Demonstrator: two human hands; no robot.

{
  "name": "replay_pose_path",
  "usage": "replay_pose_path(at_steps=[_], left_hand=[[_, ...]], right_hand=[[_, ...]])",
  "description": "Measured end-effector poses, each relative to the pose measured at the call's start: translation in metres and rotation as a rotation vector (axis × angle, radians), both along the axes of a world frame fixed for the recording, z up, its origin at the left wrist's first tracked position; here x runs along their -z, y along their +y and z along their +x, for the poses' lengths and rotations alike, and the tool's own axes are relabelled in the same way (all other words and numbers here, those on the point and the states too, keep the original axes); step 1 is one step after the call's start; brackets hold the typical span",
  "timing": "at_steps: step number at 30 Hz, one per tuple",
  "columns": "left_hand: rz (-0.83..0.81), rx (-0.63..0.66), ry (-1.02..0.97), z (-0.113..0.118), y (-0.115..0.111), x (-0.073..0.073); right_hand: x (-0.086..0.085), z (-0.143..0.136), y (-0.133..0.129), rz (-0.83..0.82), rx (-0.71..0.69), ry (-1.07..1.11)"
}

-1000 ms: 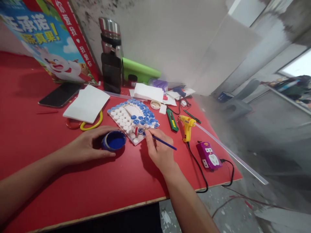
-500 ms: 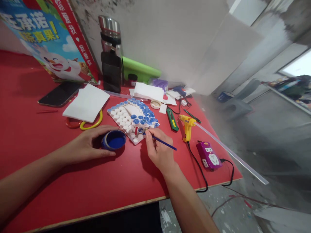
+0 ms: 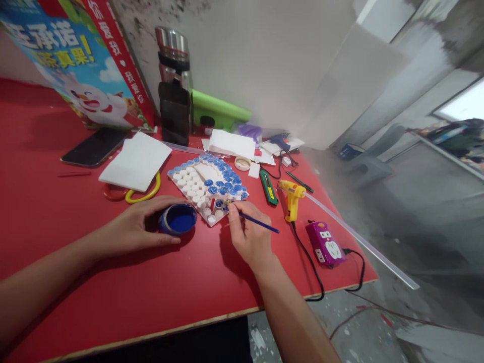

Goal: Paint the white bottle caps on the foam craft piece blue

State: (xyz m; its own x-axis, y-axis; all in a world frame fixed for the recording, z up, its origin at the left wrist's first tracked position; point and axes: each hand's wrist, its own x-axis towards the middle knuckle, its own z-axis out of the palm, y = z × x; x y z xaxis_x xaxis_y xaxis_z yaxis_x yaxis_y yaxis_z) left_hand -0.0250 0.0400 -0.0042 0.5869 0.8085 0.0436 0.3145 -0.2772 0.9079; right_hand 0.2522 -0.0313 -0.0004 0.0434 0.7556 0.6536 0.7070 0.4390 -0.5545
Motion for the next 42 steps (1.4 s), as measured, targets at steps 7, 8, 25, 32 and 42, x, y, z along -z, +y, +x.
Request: replay_pose_path(at_steps=[7,8,25,32,42], left_hand=[[-0.010,0.005,0.006,-0.0008,0.0007,0.0002],[-0.008,0.004,0.008,-0.0007,0.0006,0.0001],[-0.012,0.005,-0.002,-0.0016,0.0003,0.0018],[0.010,-0.006,0.023,-0.0012,0.0008,0.0012],[-0.009,-0.006,0.025,0.0014,-0.0009,-0.0037]], right_hand=[[-0.0017,0.0008,0.0002,0.045,0.028,-0.039],[-0.0021,0.0009,-0.0001,0.046,0.030,-0.043],[-0.0062,-0.0004,-0.0021,0.028,0.029,-0.017],[-0.0026,0.0001,-0.0017,0.020,0.006,-0.007],[-0.0023,0.0001,-0.0015,0.018,-0.023,0.002]])
